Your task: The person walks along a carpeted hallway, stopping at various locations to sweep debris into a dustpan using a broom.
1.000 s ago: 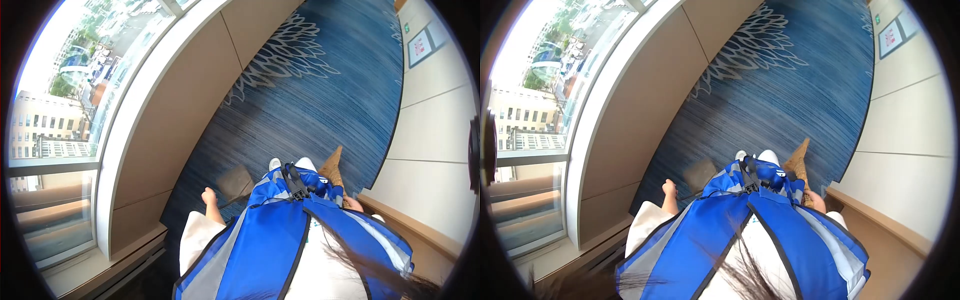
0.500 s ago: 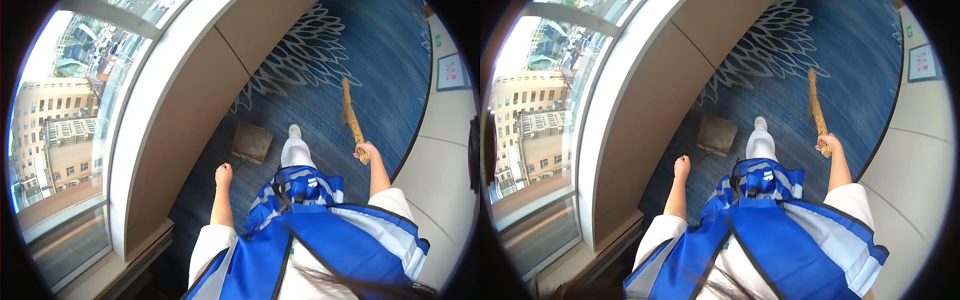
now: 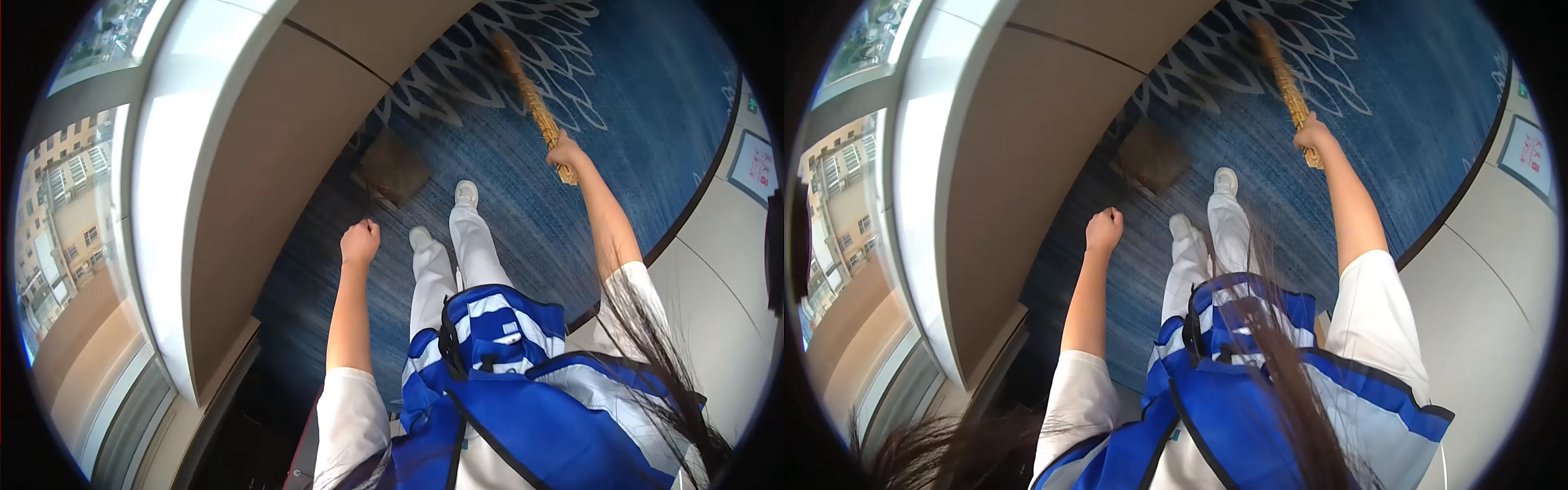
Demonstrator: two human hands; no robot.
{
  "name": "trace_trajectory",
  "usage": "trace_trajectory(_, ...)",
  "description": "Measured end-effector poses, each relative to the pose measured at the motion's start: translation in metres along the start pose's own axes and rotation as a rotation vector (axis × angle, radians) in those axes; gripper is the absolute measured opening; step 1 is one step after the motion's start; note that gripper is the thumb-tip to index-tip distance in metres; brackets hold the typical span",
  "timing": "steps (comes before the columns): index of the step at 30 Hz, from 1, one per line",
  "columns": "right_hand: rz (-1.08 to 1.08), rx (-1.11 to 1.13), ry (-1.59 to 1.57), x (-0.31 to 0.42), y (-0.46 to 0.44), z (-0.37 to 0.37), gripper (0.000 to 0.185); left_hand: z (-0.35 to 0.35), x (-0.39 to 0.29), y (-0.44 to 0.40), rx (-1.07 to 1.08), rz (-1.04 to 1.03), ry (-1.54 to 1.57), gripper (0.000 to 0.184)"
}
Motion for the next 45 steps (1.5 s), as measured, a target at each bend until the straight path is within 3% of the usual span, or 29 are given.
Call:
trace_trajectory(1,0.010,0.063,0.195,0.015,-0.003,-0.007,0.088,-0.003,-0.001,-0.010,-0.035,-0.001,-0.002,0.031)
trace_trajectory(5,-0.015,0.098,0.187,0.036,-0.028,-0.072,0.090,0.013,-0.004,-0.052,-0.210,-0.026,0.090,0.041)
trace_trajectory(8,-0.019,0.042,0.104,0.034,-0.016,-0.123,0.089,0.036,0.010,-0.062,-0.086,0.241,0.602,0.054)
trace_trajectory(9,0.021,-0.031,0.139,0.028,-0.017,-0.148,0.094,0.036,0.013,-0.067,-0.142,0.235,0.581,0.052)
trace_trajectory(13,0.080,0.125,0.152,0.040,0.035,-0.221,0.097,0.023,0.005,-0.071,-0.345,0.270,0.426,0.045)
trace_trajectory(16,0.019,0.317,0.149,0.061,0.083,-0.265,0.099,0.023,0.000,-0.070,-0.380,0.223,0.403,0.040)
trace_trajectory(19,0.222,0.448,0.188,0.063,0.106,-0.296,0.095,0.022,-0.004,-0.069,-0.408,0.205,0.363,0.037)
trace_trajectory(23,0.337,0.392,0.020,0.039,0.108,-0.246,0.085,0.025,-0.008,-0.068,-0.412,0.189,0.331,0.036)
trace_trajectory(24,0.182,0.524,-0.242,0.044,0.127,-0.208,0.086,0.025,-0.009,-0.068,-0.391,0.184,0.324,0.036)
trace_trajectory(26,0.271,0.488,-0.495,0.000,0.121,-0.174,0.080,0.027,-0.010,-0.066,-0.353,0.194,0.353,0.037)
trace_trajectory(27,0.329,0.497,-0.466,0.004,0.135,-0.145,0.078,0.028,-0.010,-0.067,-0.313,0.202,0.370,0.037)
trace_trajectory(30,0.250,0.144,-0.171,-0.004,0.140,-0.090,0.082,0.021,-0.014,-0.069,-0.424,0.122,0.309,0.035)
trace_trajectory(31,0.163,0.163,-0.189,0.015,0.145,-0.074,0.082,0.020,-0.017,-0.069,-0.411,0.133,0.306,0.034)
trace_trajectory(34,0.096,0.050,-0.057,0.025,0.077,-0.052,0.080,0.019,-0.020,-0.069,-0.374,0.126,0.321,0.034)
trace_trajectory(37,0.025,-0.154,0.337,0.032,-0.044,-0.056,0.084,0.020,-0.018,-0.071,-0.417,0.134,0.282,0.034)
trace_trajectory(38,-0.064,-0.124,0.311,0.047,-0.056,-0.062,0.084,0.019,-0.018,-0.069,-0.414,0.145,0.282,0.034)
trace_trajectory(41,-0.133,-0.091,0.287,0.096,-0.069,-0.111,0.077,0.022,-0.017,-0.074,-0.405,0.164,0.288,0.034)
trace_trajectory(43,0.031,-0.076,0.155,0.104,-0.049,-0.163,0.082,0.020,-0.016,-0.074,-0.428,0.173,0.264,0.033)
trace_trajectory(45,0.043,-0.004,0.242,0.109,-0.003,-0.213,0.088,0.022,-0.014,-0.070,-0.362,0.189,0.275,0.034)
Point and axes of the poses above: each hand's wrist, its own y-axis away from the middle knuckle, its own z-axis out of the back of the hand, x = y × z, the point moved 3 cm from there along -y, towards the middle knuckle, and after that the axes turned 15 degrees about x, right-handed, at the moved point
